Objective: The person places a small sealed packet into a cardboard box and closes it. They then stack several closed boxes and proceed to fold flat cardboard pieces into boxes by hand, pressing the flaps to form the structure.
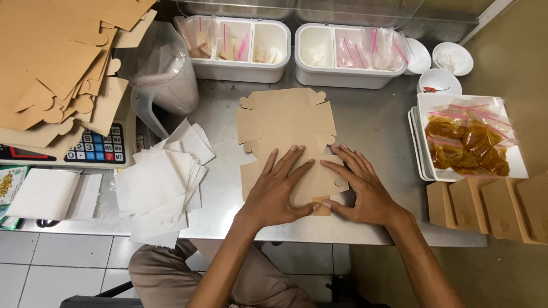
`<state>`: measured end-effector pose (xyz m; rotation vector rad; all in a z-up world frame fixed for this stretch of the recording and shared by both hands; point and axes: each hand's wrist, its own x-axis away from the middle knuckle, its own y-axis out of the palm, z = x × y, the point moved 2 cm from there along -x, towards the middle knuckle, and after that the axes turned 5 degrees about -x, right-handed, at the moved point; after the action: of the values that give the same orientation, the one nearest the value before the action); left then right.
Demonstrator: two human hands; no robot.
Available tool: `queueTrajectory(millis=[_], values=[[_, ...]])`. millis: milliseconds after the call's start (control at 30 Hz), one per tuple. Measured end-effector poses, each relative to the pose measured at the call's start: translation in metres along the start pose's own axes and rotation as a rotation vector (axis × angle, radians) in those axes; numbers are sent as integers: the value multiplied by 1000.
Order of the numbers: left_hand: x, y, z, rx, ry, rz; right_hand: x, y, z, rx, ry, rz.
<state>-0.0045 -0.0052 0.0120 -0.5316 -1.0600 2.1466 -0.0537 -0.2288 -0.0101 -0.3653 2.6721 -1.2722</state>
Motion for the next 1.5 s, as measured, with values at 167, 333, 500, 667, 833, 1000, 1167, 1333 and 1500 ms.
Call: queueTrajectory(millis=[167, 333, 500, 667, 833, 1000, 1167, 1333, 1500], values=[[0, 0, 0, -1, -8, -3, 0, -1, 1, -10, -20, -24], [1, 1, -3, 7, 1, -4, 0, -1, 1, -7, -17, -38], [4, 1, -3, 21, 19, 35, 1, -3, -1, -8, -21, -58], [19, -9, -3, 119, 84, 224, 1, -4, -7, 3, -14, -69], [78, -50, -7, 76, -83, 557, 2, -2, -43, 37, 16, -132], [139, -23, -26, -87, -279, 608, 6, 26, -63, -77, -157, -194], [149, -2, -17, -176, -276, 602, 6, 55, -70, 8, -228, -161], [140, -6, -3, -3, -85, 564, 5, 60, -67, -53, -216, -36], [135, -5, -8, -99, -42, 531, 2, 53, -80, -215, -68, -18]])
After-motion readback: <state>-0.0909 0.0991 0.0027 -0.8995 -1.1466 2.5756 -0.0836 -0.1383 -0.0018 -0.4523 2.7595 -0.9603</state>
